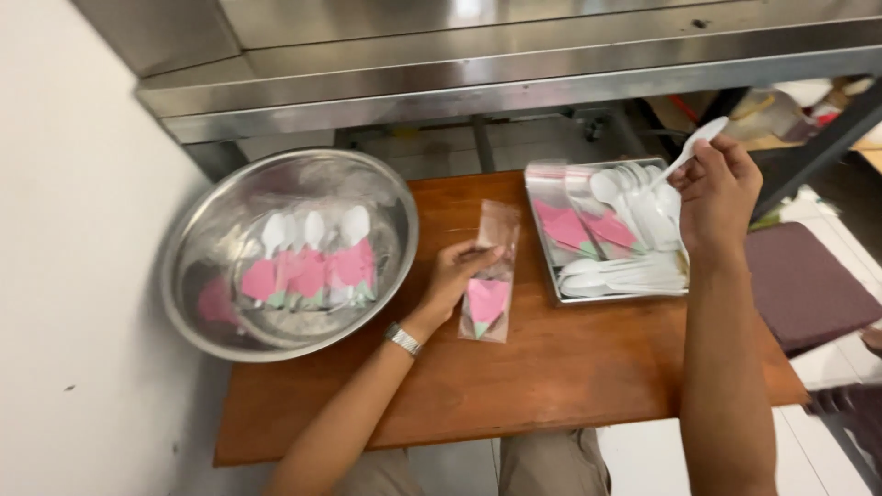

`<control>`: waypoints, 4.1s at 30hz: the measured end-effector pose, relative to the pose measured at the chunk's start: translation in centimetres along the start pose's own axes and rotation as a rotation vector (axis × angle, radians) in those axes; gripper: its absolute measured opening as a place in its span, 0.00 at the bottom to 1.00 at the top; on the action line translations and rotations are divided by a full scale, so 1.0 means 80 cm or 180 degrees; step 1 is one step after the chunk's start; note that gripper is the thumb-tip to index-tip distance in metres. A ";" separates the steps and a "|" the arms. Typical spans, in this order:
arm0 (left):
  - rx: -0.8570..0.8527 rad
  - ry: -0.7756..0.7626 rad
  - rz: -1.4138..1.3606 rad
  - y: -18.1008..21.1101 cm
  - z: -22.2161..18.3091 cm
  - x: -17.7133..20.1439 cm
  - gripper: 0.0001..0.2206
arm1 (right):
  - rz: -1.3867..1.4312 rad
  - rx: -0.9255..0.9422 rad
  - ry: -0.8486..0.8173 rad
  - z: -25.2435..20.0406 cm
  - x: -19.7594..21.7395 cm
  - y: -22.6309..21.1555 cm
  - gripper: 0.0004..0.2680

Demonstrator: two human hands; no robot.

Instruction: Individually wrapping plastic spoons in small plastic bags and placing them into a metal bowl.

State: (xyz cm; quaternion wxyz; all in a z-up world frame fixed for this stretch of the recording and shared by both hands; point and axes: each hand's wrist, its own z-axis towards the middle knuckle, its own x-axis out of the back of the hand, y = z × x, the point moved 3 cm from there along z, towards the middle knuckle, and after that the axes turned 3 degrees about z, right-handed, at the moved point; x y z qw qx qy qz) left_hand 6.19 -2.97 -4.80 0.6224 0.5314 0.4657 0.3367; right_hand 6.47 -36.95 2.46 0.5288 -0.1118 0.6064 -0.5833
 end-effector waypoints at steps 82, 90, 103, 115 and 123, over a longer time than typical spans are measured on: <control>-0.0417 -0.0267 -0.0120 -0.016 0.019 0.018 0.21 | -0.2469 0.2433 -0.2208 -0.122 -0.120 0.058 0.10; -0.0014 -0.0243 0.0032 -0.034 0.024 0.019 0.23 | -0.2175 0.1988 -0.2267 -0.109 -0.113 0.059 0.12; 0.0126 -0.0149 0.0196 -0.003 0.011 0.014 0.16 | -0.7821 0.1031 -0.2568 0.074 0.251 0.037 0.09; 0.0310 -0.0198 0.0243 0.008 0.004 0.006 0.14 | -0.5161 -0.2182 -0.0829 0.010 0.153 -0.033 0.14; 0.0277 -0.0222 0.0214 0.006 0.005 0.007 0.14 | -0.5256 -0.1816 -0.0844 0.012 0.151 -0.038 0.12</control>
